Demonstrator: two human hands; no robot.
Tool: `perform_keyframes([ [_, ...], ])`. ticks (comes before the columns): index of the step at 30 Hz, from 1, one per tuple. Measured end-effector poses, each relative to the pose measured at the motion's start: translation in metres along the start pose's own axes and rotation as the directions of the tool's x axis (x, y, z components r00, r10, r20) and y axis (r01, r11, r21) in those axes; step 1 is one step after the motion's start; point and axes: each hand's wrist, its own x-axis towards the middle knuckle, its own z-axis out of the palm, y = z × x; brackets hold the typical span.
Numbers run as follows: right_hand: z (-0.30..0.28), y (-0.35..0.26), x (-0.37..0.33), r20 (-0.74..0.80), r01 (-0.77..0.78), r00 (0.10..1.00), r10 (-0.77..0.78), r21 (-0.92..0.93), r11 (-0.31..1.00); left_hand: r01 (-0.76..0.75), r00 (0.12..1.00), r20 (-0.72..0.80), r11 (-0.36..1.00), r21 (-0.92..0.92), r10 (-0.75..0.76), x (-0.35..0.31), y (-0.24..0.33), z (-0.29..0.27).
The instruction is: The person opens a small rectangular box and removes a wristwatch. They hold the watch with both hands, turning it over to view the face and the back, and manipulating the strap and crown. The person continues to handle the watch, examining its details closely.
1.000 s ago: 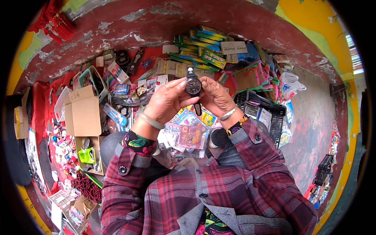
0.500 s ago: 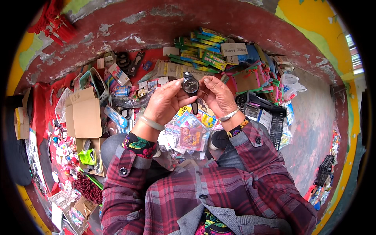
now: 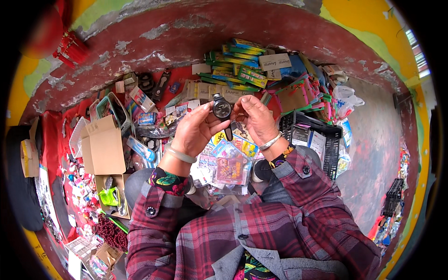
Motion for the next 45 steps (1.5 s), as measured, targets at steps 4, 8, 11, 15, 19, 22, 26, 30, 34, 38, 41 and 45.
perform_keyframes([
  [4, 0.005, -0.003, -0.002, -0.014, -0.019, 1.000, 0.018, -0.029, 0.999, 0.012, 1.000, -0.018, 1.000, -0.012, -0.012, -0.001, 0.001, 0.003],
  [8, 0.009, -0.006, -0.003, 0.005, 0.035, 0.999, -0.035, -0.176, 0.984, 0.028, 1.000, 0.001, 0.999, -0.035, -0.028, -0.001, 0.003, 0.004],
  [11, 0.010, -0.007, -0.003, 0.085, 0.239, 0.970, -0.229, -0.515, 0.823, 0.035, 0.999, 0.034, 0.999, -0.015, -0.035, -0.001, 0.003, 0.005],
  [15, 0.017, -0.014, -0.007, 0.258, 0.457, 0.862, -0.435, -0.766, 0.452, 0.048, 0.998, 0.045, 0.998, 0.041, -0.050, -0.001, 0.000, 0.002],
  [19, 0.023, -0.019, -0.009, 0.336, 0.527, 0.787, -0.517, -0.801, 0.282, 0.043, 0.997, 0.061, 0.999, 0.022, -0.044, -0.002, -0.001, 0.002],
  [22, 0.023, -0.019, -0.009, 0.363, 0.538, 0.757, -0.543, -0.818, 0.204, 0.047, 0.997, 0.065, 0.999, 0.008, -0.048, -0.004, -0.001, 0.004],
  [26, 0.023, -0.016, -0.011, 0.366, 0.551, 0.733, -0.574, -0.813, 0.186, 0.079, 0.994, 0.073, 0.997, -0.006, -0.079, -0.004, -0.003, 0.004],
  [30, 0.024, -0.015, -0.013, 0.357, 0.567, 0.720, -0.596, -0.797, 0.208, 0.121, 0.988, 0.103, 0.992, -0.023, -0.119, -0.006, -0.002, 0.006],
  [34, 0.024, -0.017, -0.017, 0.331, 0.548, 0.738, -0.587, -0.802, 0.237, 0.131, 0.987, 0.091, 0.991, 0.009, -0.132, -0.008, -0.002, 0.009],
  [38, 0.023, -0.016, -0.019, 0.282, 0.524, 0.768, -0.575, -0.793, 0.311, 0.134, 0.986, 0.094, 0.990, 0.038, -0.137, -0.008, -0.003, 0.009],
  [41, 0.022, -0.017, -0.020, 0.222, 0.456, 0.847, -0.483, -0.770, 0.447, 0.126, 0.986, 0.105, 0.991, 0.048, -0.131, -0.007, -0.005, 0.007],
  [45, 0.017, -0.019, -0.017, 0.166, 0.329, 0.933, -0.320, -0.754, 0.569, 0.123, 0.990, 0.067, 0.991, 0.057, -0.127, -0.006, -0.003, 0.007],
])
